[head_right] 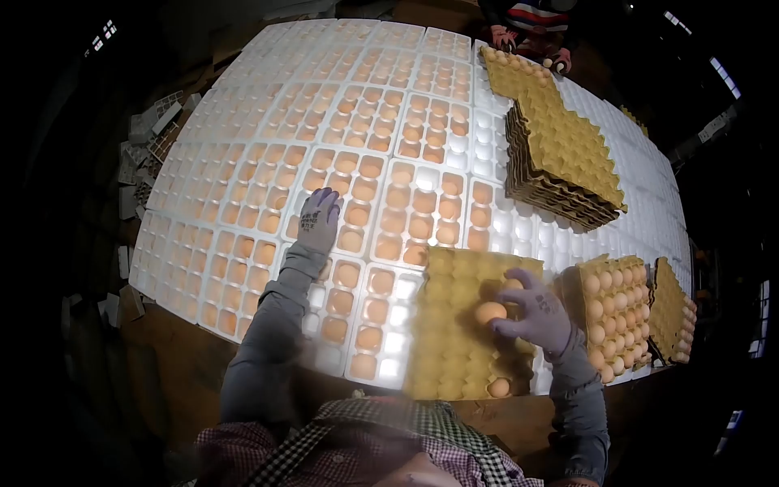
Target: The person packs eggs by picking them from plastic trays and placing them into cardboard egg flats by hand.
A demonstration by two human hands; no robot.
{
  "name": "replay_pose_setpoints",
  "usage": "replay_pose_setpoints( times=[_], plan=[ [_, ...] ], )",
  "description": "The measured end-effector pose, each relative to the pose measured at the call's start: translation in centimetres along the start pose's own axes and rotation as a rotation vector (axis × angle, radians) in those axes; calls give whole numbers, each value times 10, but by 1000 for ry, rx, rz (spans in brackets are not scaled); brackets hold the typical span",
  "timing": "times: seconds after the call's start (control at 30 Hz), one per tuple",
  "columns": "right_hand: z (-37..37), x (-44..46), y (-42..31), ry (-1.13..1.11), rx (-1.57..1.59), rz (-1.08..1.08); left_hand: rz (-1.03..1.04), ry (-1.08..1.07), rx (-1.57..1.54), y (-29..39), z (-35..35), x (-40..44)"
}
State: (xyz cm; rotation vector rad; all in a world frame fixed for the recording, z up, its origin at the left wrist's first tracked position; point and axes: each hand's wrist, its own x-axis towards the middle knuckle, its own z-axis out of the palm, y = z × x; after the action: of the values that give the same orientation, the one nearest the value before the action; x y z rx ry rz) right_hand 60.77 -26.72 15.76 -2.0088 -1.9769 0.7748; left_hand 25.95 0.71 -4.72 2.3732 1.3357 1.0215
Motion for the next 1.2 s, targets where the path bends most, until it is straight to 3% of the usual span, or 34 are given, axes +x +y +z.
replay_pose_setpoints(
  times=[0.07,0.1,0.13,0.2,0.23,0.27,0.3,0.33,0.4,0.47,0.53,0.57,0.6,0.63,0.7,0.77,0.8,0.83,0.9,0.93,0.97,1.03,1.1,1.17,1.2],
  plan=[
    [4,73,-12,192,85,-125,6,-37,126,-3,17,-12],
    [11,114,-12,264,5,-196,13,-85,262,-2,21,-19],
    [22,153,-15,347,-68,-211,-64,-74,197,14,13,-21],
    [50,229,0,431,-169,-75,-115,-54,151,44,-7,-42],
    [56,254,1,392,-276,-3,-84,-52,147,63,-22,-54],
    [51,268,-16,234,-389,160,-17,63,207,72,-16,-75],
    [50,278,-38,72,-499,313,-45,13,143,80,-17,-89],
    [67,292,-37,60,-489,279,-22,-2,171,85,-20,-97],
    [92,310,-36,182,40,-102,-37,-64,188,86,-25,-93],
    [118,302,-97,198,317,-435,-76,-81,221,95,-26,-86],
    [128,306,-160,-23,190,-398,-96,-160,251,94,-18,-92],
    [140,315,-176,-42,-87,-437,-89,-162,255,84,-1,-101],
    [154,333,-178,-128,-342,-611,-159,-95,37,80,5,-104],
    [167,340,-174,-113,-336,-596,-115,-130,120,77,8,-111],
    [162,344,-157,74,345,-288,-19,-188,283,88,-24,-95],
    [132,351,-102,222,845,-132,-50,-86,241,91,-15,-94],
    [123,359,-64,418,1013,-167,-78,-197,269,97,-24,-88],
    [96,355,-35,466,1056,-1,-68,-197,257,101,-27,-84],
    [72,359,31,791,640,-51,-99,-279,319,103,-31,-80],
    [67,368,64,931,237,8,-75,-217,318,101,-25,-85],
    [65,368,82,853,197,34,-81,-226,328,101,-25,-84],
    [71,359,116,476,-258,50,-51,-251,303,101,-29,-82],
    [81,348,118,534,-467,24,-35,-300,323,98,-28,-84],
    [63,296,87,548,-216,-180,-23,-306,364,96,-21,-90],
    [47,246,50,519,-36,-258,-46,-211,254,91,-19,-92]
  ],
)
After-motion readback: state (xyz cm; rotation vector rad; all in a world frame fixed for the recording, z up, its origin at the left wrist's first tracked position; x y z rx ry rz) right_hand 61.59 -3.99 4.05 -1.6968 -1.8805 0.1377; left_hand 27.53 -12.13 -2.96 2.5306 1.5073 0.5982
